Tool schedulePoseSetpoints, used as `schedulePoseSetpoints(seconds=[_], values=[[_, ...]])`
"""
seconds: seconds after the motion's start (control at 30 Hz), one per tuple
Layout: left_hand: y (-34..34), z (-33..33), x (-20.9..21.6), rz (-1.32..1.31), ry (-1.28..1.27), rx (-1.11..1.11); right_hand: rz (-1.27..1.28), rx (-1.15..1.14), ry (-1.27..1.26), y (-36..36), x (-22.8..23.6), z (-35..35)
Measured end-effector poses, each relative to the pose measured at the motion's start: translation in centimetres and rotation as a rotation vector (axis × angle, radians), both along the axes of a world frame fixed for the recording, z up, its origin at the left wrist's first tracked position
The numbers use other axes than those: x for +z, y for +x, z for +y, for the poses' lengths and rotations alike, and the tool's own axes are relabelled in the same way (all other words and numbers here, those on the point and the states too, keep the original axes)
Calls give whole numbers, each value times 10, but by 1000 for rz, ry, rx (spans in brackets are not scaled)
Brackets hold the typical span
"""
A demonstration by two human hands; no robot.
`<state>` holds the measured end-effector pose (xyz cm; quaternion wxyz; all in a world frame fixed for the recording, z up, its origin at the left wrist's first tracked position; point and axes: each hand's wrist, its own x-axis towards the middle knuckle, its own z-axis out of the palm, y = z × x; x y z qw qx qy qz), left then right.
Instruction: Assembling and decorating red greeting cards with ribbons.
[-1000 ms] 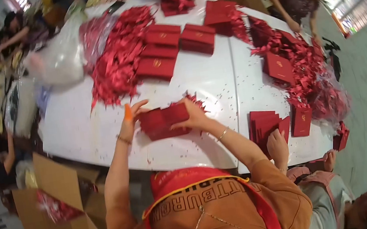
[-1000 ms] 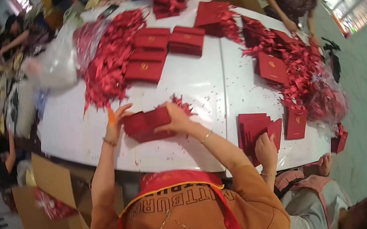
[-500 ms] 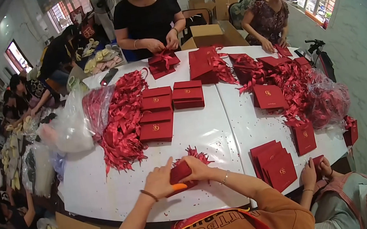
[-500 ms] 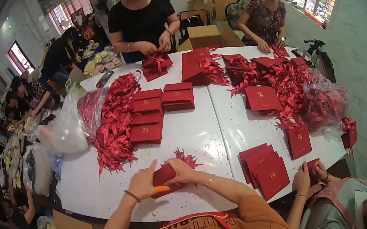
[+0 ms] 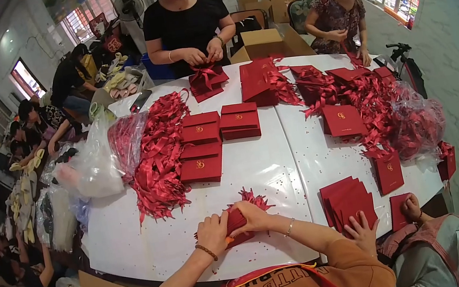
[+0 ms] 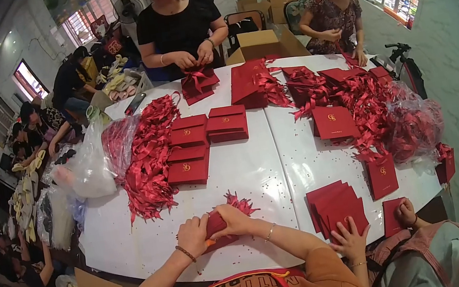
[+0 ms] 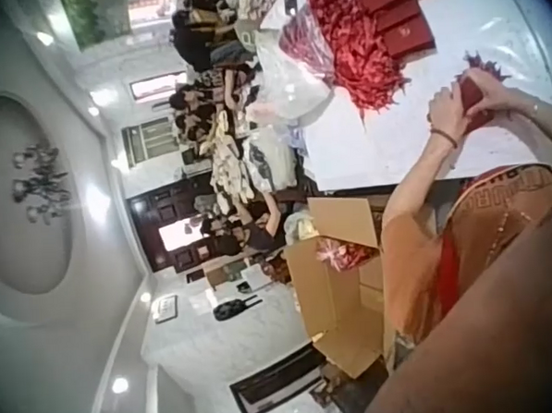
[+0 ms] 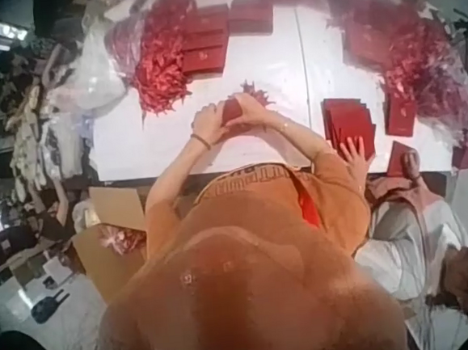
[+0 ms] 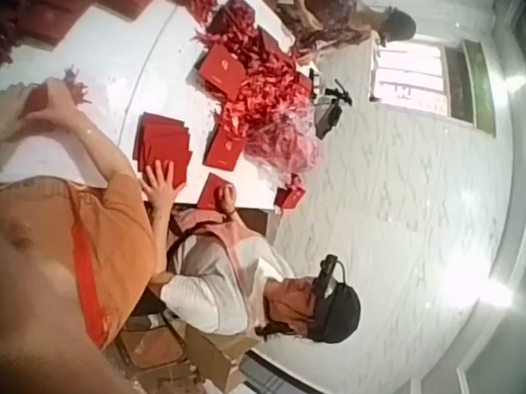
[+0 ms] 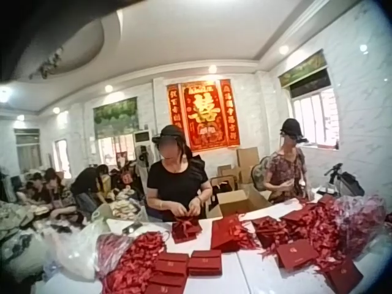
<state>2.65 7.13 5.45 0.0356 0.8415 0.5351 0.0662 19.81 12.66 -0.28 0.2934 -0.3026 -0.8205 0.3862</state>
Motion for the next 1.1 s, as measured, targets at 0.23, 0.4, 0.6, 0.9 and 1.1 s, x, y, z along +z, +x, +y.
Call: schedulePoseSetpoints(seconds=[0.23,0.4,0.6,0.9,1.1], values=[[5,-5,1,-5,-22,29,-48,-12,155,7,-1,-3],[-4,-5,-5,-46,-27,-10,-70,-298,398,15,26,-25],[-10,-7,23,-247,-199,198,-338,-146,-265,39,15,-77],[-6,-29,13,-498,-454,286,-149,-167,-536,59,11,-59],[-17,-37,-19,-738,-601,377,-140,-24,-265,63,6,-76]])
